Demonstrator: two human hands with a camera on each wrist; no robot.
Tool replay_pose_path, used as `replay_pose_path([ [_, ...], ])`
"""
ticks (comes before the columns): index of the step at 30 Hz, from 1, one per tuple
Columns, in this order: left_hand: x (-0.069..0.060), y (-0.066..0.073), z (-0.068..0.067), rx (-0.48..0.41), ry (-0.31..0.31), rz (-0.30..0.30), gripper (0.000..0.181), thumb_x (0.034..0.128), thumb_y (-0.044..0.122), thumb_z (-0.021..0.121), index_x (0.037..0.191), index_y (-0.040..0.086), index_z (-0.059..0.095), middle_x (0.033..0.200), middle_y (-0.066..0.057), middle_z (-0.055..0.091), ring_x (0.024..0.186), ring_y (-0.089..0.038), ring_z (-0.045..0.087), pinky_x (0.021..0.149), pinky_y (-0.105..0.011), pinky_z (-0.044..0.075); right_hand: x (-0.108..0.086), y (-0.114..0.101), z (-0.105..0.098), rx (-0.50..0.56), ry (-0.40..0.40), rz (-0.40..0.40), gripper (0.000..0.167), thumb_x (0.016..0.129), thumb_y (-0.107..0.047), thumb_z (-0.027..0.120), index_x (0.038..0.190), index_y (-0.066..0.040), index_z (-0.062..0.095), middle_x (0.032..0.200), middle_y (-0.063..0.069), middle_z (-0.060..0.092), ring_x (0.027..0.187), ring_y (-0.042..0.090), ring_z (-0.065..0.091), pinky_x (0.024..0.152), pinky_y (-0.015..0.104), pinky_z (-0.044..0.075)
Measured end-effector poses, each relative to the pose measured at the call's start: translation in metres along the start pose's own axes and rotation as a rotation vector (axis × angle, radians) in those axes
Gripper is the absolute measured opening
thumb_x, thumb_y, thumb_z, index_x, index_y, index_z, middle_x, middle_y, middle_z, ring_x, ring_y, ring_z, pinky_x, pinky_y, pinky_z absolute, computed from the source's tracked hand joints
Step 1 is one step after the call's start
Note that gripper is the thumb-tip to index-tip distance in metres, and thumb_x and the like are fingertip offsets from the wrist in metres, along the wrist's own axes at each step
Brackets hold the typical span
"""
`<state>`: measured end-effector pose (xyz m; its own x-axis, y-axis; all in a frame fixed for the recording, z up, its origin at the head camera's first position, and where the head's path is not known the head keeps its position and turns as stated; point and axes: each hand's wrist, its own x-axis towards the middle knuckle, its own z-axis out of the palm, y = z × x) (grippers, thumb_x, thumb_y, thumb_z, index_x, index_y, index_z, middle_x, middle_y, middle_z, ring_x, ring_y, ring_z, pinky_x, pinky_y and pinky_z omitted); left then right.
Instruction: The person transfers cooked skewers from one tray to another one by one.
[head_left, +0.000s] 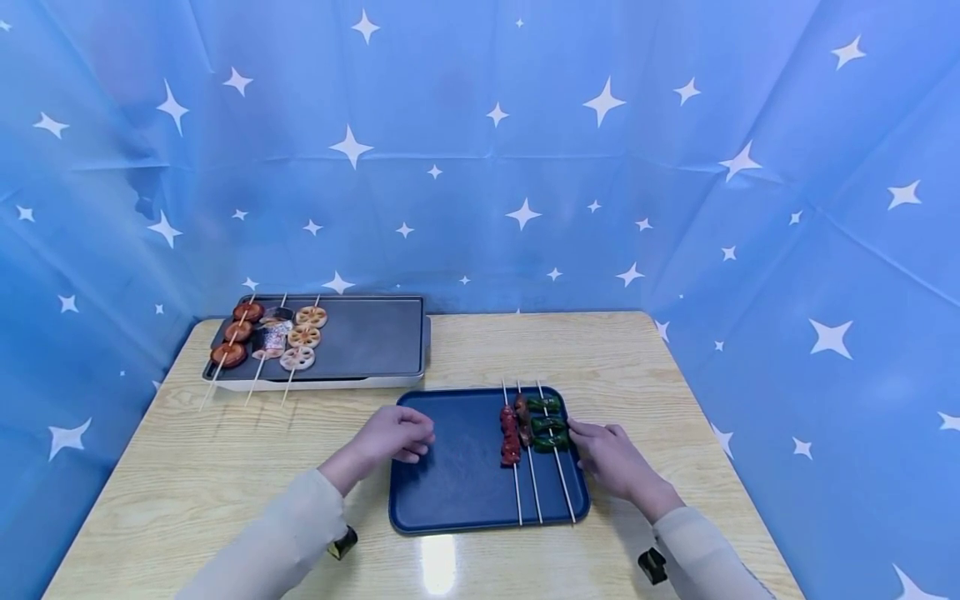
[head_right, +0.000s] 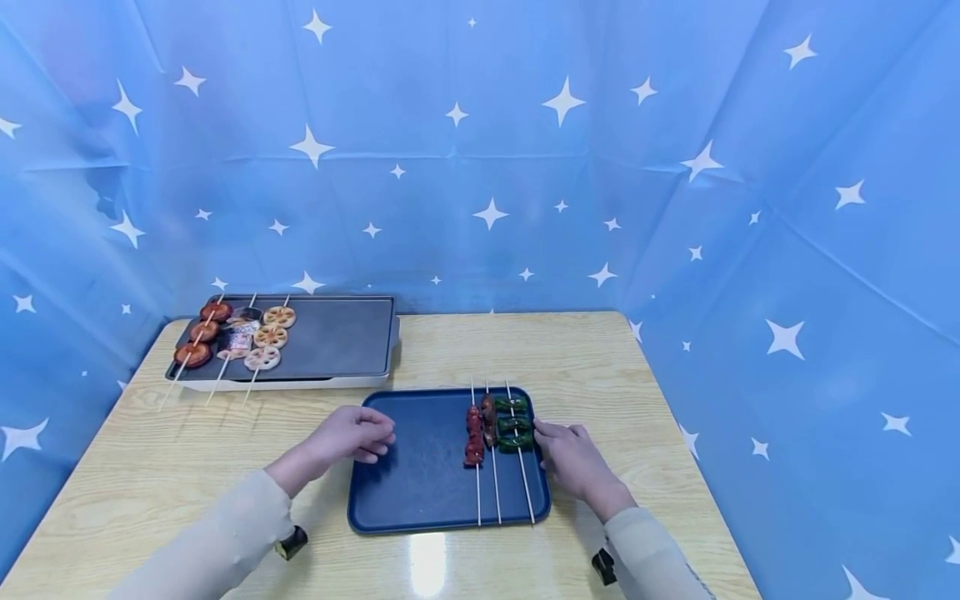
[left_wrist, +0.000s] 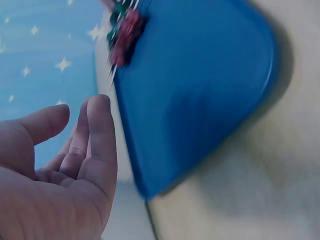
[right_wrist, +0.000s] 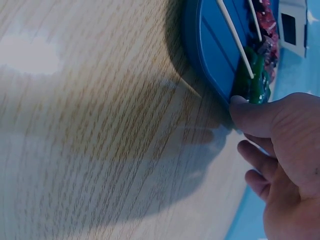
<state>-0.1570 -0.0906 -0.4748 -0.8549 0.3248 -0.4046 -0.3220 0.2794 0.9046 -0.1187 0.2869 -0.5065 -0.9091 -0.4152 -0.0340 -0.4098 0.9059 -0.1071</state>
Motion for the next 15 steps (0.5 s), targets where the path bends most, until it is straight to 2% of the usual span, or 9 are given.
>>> replay_pose_path([
  [8,-0.006,0.011,-0.047,0.016,0.094,0.001,0.038,0.0981,0.017,0.057,0.125,-0.009,0.057,0.11,-0.022,0.07,0.086,-0.017,0.07,0.079,-0.035,0.062,0.0,0.0,-0.001,-0.003,-0.001,-0.006,0.048,0.084,-0.01,0.075,0.129,0.0,0.061,0.143,0.015,0.054,0.127,0.03,0.055,0.095,0.052,0.045],
  [15,-0.016,0.014,-0.085,0.055,0.151,-0.02,0.04,0.0994,0.023,0.056,0.128,-0.005,0.056,0.115,-0.019,0.069,0.091,-0.016,0.07,0.081,-0.034,0.061,0.0,0.0,0.0,-0.012,0.011,-0.023,0.048,0.083,-0.009,0.076,0.127,0.001,0.062,0.142,0.016,0.054,0.125,0.03,0.056,0.095,0.051,0.045],
])
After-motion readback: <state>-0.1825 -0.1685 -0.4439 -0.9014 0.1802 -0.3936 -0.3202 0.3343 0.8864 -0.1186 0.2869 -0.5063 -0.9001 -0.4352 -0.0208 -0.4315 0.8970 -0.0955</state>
